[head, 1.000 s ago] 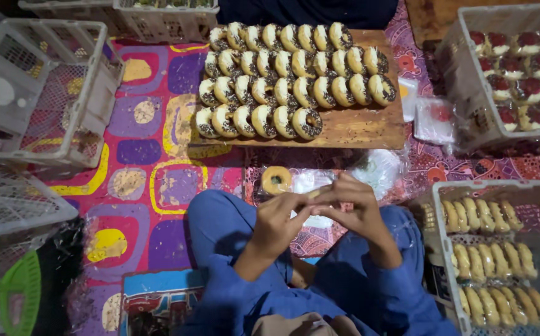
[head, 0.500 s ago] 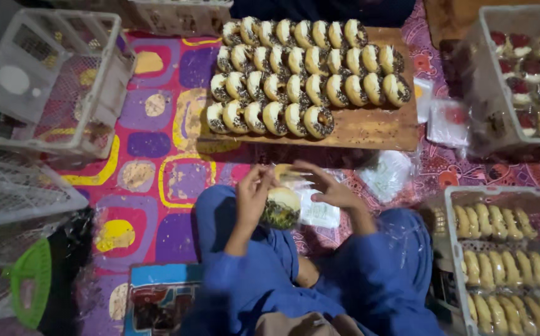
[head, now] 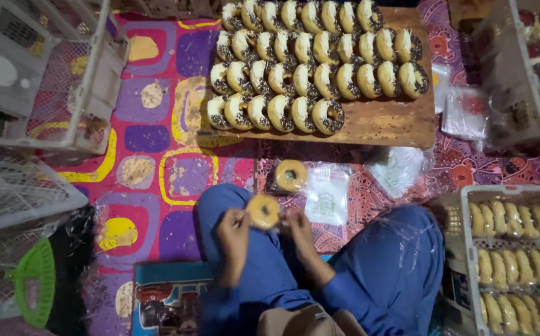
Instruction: The person sits on a patterned mat and repeatedly picks doughnuts from a wooden board, places them into small plastic bags, and sets the filled bags into a white crate. The person handles the doughnuts one at a time and continues the process for the duration of the clip.
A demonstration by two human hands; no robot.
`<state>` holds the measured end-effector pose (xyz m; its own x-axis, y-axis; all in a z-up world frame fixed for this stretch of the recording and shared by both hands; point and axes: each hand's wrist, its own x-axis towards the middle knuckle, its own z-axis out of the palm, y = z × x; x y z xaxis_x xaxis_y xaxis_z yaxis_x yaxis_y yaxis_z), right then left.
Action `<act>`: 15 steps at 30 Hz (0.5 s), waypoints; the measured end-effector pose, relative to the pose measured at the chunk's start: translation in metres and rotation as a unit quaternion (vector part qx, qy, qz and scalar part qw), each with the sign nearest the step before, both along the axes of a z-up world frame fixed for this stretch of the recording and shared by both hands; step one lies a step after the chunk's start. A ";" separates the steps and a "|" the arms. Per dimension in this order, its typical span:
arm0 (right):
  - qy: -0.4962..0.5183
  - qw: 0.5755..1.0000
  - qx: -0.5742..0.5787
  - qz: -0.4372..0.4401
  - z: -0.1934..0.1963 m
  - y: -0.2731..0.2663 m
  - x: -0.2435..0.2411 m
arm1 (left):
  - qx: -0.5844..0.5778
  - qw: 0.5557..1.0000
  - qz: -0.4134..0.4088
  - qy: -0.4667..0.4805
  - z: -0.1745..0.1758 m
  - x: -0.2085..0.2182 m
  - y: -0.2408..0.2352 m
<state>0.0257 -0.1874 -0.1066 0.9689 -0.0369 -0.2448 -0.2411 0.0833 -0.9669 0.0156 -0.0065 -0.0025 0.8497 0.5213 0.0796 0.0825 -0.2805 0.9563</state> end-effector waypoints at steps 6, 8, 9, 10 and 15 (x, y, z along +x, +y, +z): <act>-0.118 0.987 -0.095 -0.047 0.023 -0.027 0.120 | -0.100 0.994 -0.001 -0.033 -0.051 0.107 -0.062; -0.158 0.957 -0.243 -0.030 0.011 -0.032 0.142 | -0.030 0.999 -0.014 -0.033 -0.078 0.135 -0.061; -0.156 0.946 -0.277 -0.059 0.003 -0.033 0.150 | 0.005 0.999 -0.022 -0.034 -0.090 0.147 -0.060; -0.154 0.934 -0.310 -0.088 -0.005 -0.032 0.155 | -0.065 0.994 -0.058 0.062 -0.100 0.158 -0.058; 0.144 0.979 0.110 -0.088 -0.028 -0.004 0.169 | -0.230 0.907 -0.232 0.265 -0.111 0.185 -0.038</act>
